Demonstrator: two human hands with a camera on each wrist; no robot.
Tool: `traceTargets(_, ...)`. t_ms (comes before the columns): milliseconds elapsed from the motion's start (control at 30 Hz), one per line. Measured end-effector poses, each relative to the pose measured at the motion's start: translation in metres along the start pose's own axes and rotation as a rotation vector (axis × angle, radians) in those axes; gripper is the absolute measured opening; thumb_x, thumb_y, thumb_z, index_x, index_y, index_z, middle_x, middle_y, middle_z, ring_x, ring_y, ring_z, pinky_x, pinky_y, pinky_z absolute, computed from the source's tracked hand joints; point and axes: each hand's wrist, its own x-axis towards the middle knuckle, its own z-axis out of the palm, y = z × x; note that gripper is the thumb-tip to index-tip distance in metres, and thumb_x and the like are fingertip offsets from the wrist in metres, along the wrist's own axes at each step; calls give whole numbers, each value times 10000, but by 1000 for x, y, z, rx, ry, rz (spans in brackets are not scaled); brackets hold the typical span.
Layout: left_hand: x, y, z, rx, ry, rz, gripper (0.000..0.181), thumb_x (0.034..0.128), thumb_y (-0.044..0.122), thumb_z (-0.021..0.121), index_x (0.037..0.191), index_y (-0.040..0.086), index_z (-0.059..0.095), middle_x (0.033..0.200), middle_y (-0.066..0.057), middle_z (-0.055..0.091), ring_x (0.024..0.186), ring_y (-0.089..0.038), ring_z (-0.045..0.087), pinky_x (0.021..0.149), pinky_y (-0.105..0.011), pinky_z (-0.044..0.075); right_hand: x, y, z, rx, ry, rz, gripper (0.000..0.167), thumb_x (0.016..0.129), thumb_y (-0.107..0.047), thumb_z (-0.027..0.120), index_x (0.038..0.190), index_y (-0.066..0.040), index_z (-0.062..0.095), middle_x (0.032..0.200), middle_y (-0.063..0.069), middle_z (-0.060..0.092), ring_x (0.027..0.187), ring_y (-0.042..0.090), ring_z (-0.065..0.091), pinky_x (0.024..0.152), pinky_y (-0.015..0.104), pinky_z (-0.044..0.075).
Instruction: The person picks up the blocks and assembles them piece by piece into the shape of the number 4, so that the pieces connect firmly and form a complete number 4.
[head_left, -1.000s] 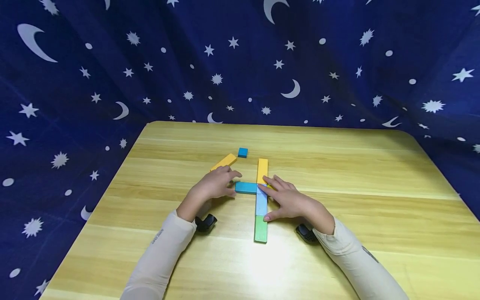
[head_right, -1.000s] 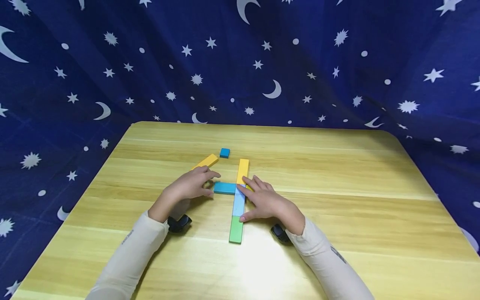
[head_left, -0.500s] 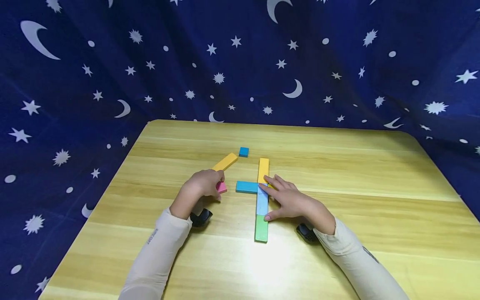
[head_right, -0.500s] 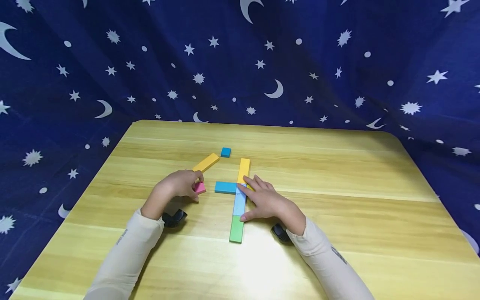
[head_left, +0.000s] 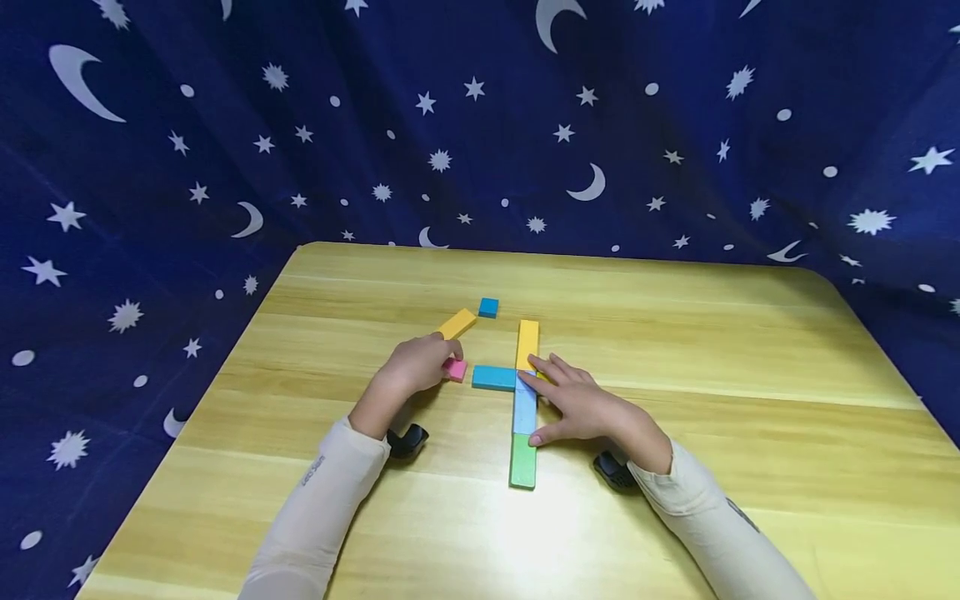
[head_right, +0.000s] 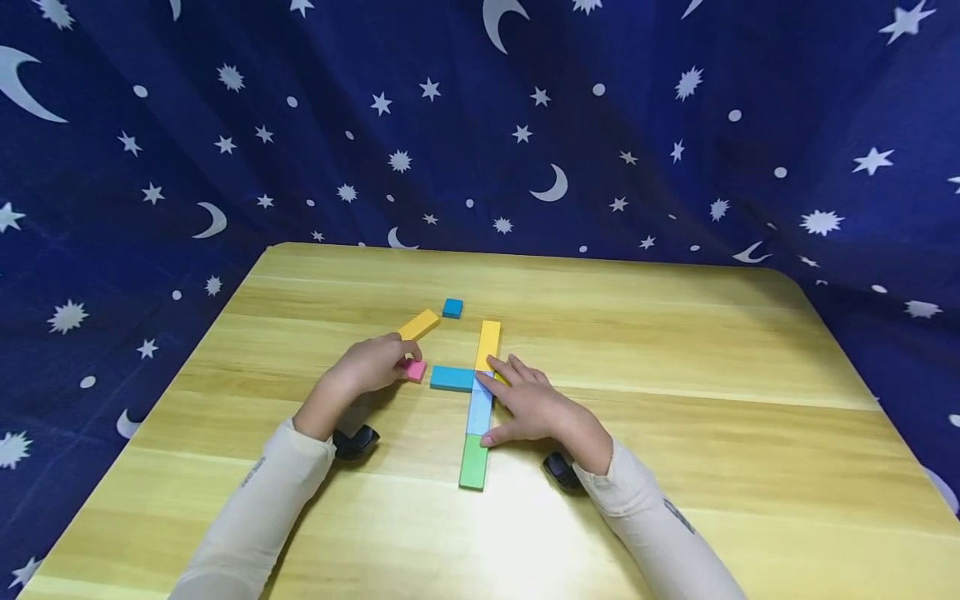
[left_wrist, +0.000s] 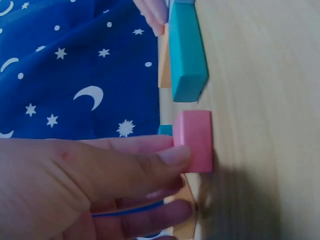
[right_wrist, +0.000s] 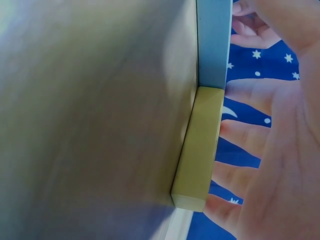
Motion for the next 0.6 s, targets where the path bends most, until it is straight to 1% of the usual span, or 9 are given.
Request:
traceTargets(67, 1, 0, 2, 2, 19, 13, 213, 852, 156, 638, 1065, 169, 632, 872, -44, 565, 745, -186, 498, 650, -336, 425, 1, 0, 0, -4, 3, -4, 931, 727, -571, 654, 1447, -142, 249, 1531, 131, 94, 1377, 429, 67, 1032, 624, 154)
traceTargets(167, 3, 1, 2, 8, 33, 24, 213, 855, 151, 632, 1066, 179, 637, 868, -35, 569, 751, -182, 502, 643, -333, 422, 1, 0, 0, -8, 11, -10, 929, 727, -569, 656, 1445, -136, 254, 1529, 136, 99, 1374, 434, 78, 1030, 625, 158)
traceTargets(433, 1, 1, 1, 13, 27, 23, 209, 855, 160, 635, 1062, 182, 640, 884, -33, 586, 767, -176, 508, 655, -341, 433, 1, 0, 1, -4, 10, -9, 932, 723, -579, 652, 1445, -143, 256, 1530, 130, 99, 1376, 429, 75, 1027, 632, 154)
traceTargets(600, 0, 1, 1, 15, 25, 37, 219, 852, 187, 642, 1070, 189, 634, 879, -28, 583, 759, -169, 503, 644, -328, 427, 1, 0, 1, 1, 3, 6, 925, 726, -573, 654, 1446, -152, 254, 1533, 120, 94, 1380, 419, 69, 1033, 625, 150)
